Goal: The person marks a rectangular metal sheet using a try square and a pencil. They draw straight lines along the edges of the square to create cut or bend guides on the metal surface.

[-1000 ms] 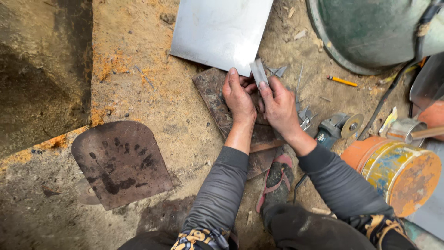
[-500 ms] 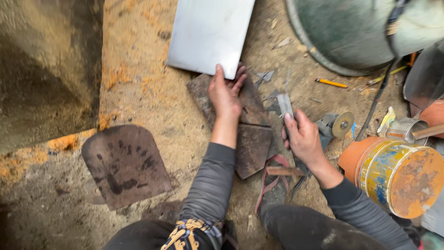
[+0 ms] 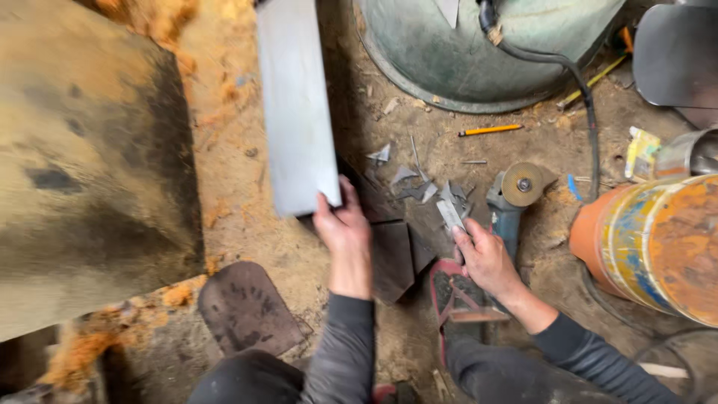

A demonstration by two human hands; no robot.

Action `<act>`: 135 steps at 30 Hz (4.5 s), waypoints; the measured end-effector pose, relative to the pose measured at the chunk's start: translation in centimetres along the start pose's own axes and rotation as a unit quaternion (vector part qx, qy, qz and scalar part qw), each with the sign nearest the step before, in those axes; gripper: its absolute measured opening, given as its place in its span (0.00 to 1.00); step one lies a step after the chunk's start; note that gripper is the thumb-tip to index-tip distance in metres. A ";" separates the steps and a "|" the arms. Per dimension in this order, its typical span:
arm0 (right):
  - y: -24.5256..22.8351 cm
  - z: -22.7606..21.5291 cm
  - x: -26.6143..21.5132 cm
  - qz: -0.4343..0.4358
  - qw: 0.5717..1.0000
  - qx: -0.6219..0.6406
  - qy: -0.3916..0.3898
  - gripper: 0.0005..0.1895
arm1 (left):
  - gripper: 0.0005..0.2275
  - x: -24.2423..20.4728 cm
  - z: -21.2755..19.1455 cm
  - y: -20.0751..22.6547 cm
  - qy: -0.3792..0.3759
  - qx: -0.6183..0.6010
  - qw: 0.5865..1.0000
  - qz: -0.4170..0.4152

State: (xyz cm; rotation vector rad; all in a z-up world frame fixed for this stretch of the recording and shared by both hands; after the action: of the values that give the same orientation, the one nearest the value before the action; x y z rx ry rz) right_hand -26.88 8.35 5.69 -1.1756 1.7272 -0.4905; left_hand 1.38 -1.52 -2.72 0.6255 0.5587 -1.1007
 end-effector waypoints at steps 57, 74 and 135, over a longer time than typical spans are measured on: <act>2.5 9.4 -3.3 0.119 0.967 0.105 -0.200 0.17 | 0.16 -3.1 3.7 13.9 -0.070 0.898 0.422 -0.103; 2.2 8.9 -3.1 0.096 0.978 0.073 -0.173 0.17 | 0.15 -3.3 2.8 14.5 -0.025 0.874 0.467 -0.133; 2.6 8.5 -1.3 -0.019 0.978 -0.043 -0.201 0.24 | 0.16 -2.7 2.0 14.8 -0.016 0.871 0.475 -0.129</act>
State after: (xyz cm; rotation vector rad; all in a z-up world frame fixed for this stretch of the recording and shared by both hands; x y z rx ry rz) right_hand -20.65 12.13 0.41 -1.2725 1.3879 -0.1834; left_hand 14.39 3.49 3.24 2.3279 -0.8957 -1.7285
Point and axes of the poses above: each hand's wrist, its own x-axis towards the middle knuckle, its own z-axis out of the palm, y = z × x, the point moved 9 cm from there along x, towards the middle knuckle, and after that the axes turned 13 degrees about -x, right-handed, at the moved point
